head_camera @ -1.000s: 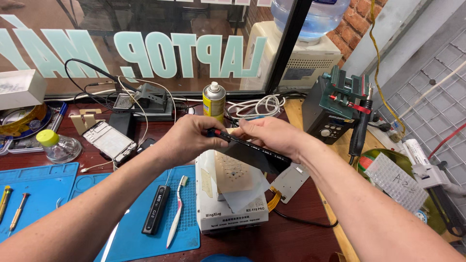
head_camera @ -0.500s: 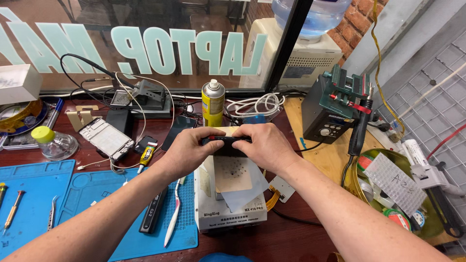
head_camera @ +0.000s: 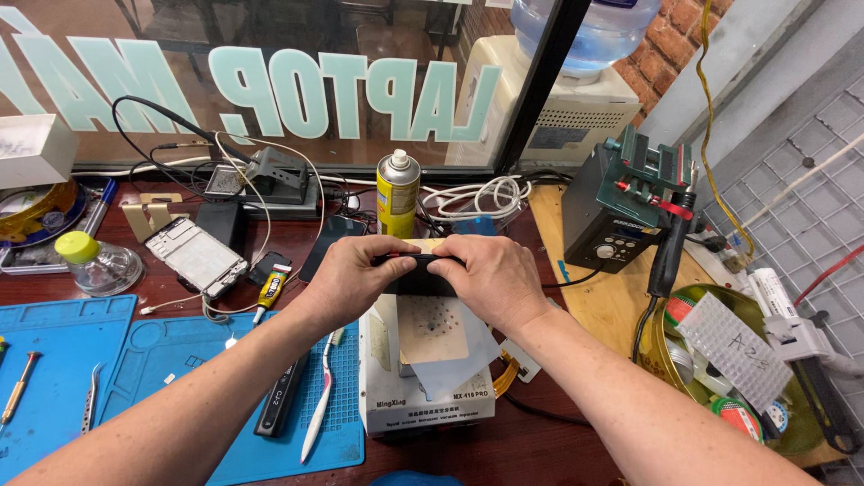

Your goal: The person uses a small screwdriver to remove screws from a disassembled smartphone, then reassembles the device by aligning and snapping the back cover into place. The phone is handled throughout and placed on a workbench with various tools.

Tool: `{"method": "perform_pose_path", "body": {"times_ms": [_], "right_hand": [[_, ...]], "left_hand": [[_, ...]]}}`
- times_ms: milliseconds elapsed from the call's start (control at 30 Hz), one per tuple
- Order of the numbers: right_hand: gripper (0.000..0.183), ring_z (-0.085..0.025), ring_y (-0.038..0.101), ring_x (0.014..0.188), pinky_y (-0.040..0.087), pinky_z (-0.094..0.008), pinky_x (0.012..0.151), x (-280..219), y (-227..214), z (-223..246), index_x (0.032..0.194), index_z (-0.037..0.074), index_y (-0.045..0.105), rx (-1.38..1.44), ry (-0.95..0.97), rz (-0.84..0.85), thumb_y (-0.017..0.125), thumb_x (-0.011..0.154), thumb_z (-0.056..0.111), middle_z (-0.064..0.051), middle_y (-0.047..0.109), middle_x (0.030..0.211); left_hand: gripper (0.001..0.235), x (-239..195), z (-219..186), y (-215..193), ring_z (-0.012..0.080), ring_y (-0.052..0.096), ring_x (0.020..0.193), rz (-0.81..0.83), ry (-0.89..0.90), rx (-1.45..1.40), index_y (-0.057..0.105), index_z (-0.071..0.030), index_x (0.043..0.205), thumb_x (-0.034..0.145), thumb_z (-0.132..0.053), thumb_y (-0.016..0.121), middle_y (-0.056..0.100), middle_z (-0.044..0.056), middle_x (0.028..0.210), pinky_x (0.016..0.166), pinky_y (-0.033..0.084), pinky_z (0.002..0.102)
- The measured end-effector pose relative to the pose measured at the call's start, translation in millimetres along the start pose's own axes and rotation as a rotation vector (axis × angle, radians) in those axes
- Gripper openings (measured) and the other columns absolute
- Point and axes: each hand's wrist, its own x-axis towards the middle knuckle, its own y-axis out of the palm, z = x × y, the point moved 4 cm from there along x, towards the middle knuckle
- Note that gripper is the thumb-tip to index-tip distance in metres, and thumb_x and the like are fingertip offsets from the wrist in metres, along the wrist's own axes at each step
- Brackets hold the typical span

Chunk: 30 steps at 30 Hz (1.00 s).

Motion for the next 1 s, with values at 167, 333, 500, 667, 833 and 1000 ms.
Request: {"method": "perform_pose_path", "body": {"times_ms": [167,333,500,667,833,1000], "right_hand": [[0.021,-0.031,0.074,0.082,0.058,-0.045,0.073,5,-2,0,0.099,0.016,0.076,-0.024,0.025,0.086,0.074,0.086,0.033,-0.009,0.077,0.087],[0.029,-0.032,0.074,0.084,0.058,-0.045,0.075,8,-1,8,0.104,0.013,0.075,0.023,-0.086,0.076,0.076,0.081,0.03,-0.012,0.076,0.092],[0.022,-0.029,0.075,0.085,0.059,-0.042,0.076,13,12,21,0.103,0.016,0.076,0.064,-0.093,0.095,0.072,0.087,0.031,-0.009,0.077,0.093],[0.023,-0.029,0.074,0.084,0.058,-0.043,0.075,15,14,20,0.102,0.016,0.075,0.067,-0.052,0.128,0.074,0.084,0.031,-0.008,0.077,0.093],[0.019,-0.029,0.074,0.085,0.058,-0.043,0.075,16,15,24,0.101,0.017,0.077,0.084,-0.07,0.112,0.071,0.087,0.029,-0.006,0.077,0.093],[0.017,-0.029,0.073,0.084,0.057,-0.044,0.073,15,16,25,0.097,0.016,0.076,0.068,-0.076,0.094,0.07,0.087,0.029,-0.005,0.077,0.092]], "left_hand": [[0.035,2,7,-2,0.009,0.067,0.089,0.051,0.003,-0.185,0.066,-0.009,0.126,0.093,-0.021,0.068,0.077,0.006,0.102,0.079,0.056,0.028],[0.029,-10,15,-1,0.0085,0.068,0.096,0.023,-0.021,-0.308,0.068,-0.001,0.12,0.097,-0.018,0.065,0.078,0.007,0.106,0.086,0.056,0.027],[0.032,-15,16,-9,0.0089,0.071,0.093,-0.041,-0.057,-0.185,0.074,-0.005,0.122,0.093,-0.017,0.07,0.081,0.006,0.103,0.084,0.057,0.027],[0.022,-16,13,-11,0.008,0.073,0.094,-0.095,0.012,-0.296,0.071,-0.003,0.111,0.093,-0.015,0.069,0.079,0.004,0.1,0.084,0.058,0.027],[0.018,-17,15,-15,0.0078,0.071,0.086,-0.131,-0.024,-0.14,0.074,-0.005,0.104,0.092,-0.017,0.073,0.079,0.005,0.091,0.078,0.058,0.027],[0.017,-14,14,-13,0.0075,0.07,0.083,-0.122,-0.01,-0.172,0.073,-0.003,0.101,0.091,-0.016,0.073,0.079,0.005,0.089,0.076,0.058,0.026]]}}
